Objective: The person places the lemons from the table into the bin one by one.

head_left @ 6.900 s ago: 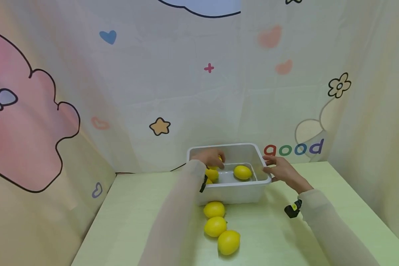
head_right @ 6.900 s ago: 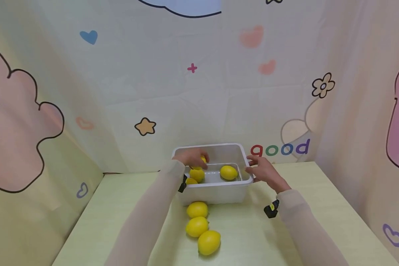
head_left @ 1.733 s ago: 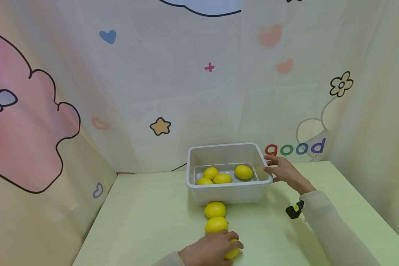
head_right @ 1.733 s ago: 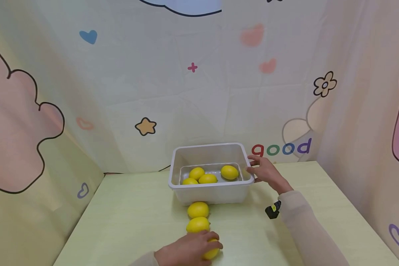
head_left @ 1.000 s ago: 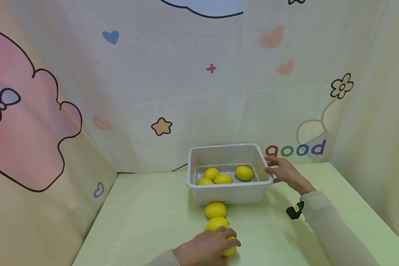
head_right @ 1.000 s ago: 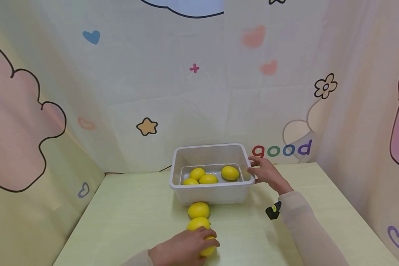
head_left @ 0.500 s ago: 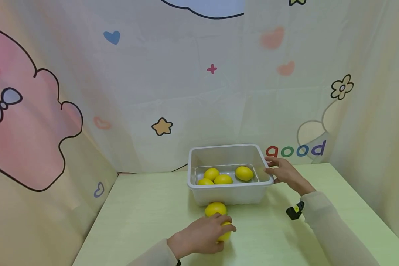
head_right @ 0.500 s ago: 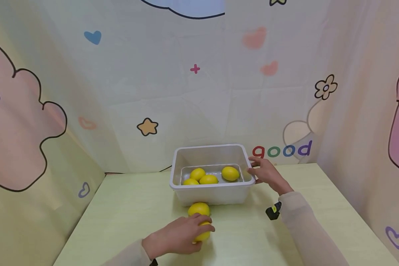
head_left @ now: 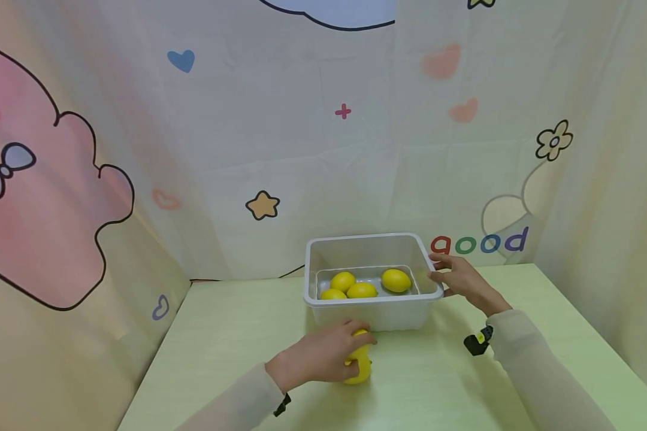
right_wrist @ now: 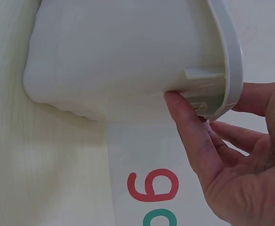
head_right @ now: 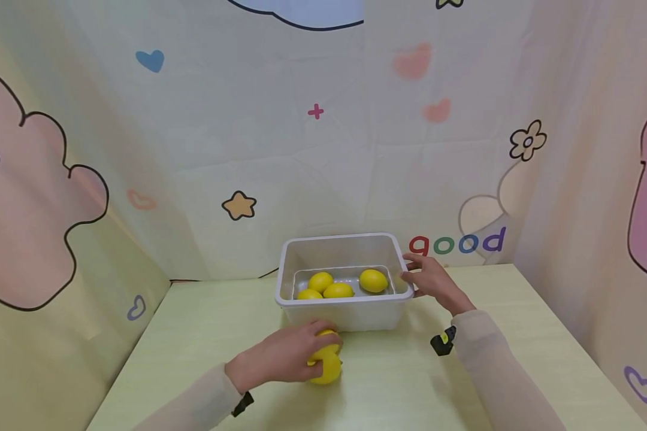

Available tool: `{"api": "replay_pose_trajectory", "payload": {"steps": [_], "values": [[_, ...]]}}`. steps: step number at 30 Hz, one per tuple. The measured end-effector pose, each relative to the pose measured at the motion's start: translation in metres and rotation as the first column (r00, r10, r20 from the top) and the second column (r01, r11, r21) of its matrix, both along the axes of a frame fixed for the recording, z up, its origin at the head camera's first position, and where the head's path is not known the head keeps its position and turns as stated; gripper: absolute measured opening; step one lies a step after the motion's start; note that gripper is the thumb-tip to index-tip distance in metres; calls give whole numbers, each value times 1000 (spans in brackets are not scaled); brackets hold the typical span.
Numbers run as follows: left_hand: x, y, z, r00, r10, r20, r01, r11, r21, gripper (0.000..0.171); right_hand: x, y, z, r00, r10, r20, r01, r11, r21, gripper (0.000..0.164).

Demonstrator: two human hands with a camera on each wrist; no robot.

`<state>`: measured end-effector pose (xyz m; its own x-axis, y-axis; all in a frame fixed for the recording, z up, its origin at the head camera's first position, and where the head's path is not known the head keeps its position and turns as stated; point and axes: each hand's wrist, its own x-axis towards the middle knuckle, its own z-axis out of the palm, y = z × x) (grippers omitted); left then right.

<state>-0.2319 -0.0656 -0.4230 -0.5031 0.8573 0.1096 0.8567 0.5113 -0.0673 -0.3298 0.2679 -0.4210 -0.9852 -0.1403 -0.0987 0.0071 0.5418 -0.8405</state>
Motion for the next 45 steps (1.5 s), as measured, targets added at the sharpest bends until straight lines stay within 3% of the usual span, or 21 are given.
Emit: {"api": "replay_pose_trajectory", "payload": {"steps": [10,17,34,45], "values": [[-15,-1,25,996,49,70,-51,999,20,46,0,0,0,1000,-3,3,3,1000,6,65],[-26,-1,39,995,88,53,-90,995,47,46,1,0,0,1000,-3,-3,3,1000,4,67],[-57,0,64,977,182,113,-192,977,88,45,1,-1,2,1000,-10,0,10,1000,8,66],[-80,2,71,967,222,129,-235,967,98,43,2,-1,3,1000,-6,4,5,1000,7,66]]}}
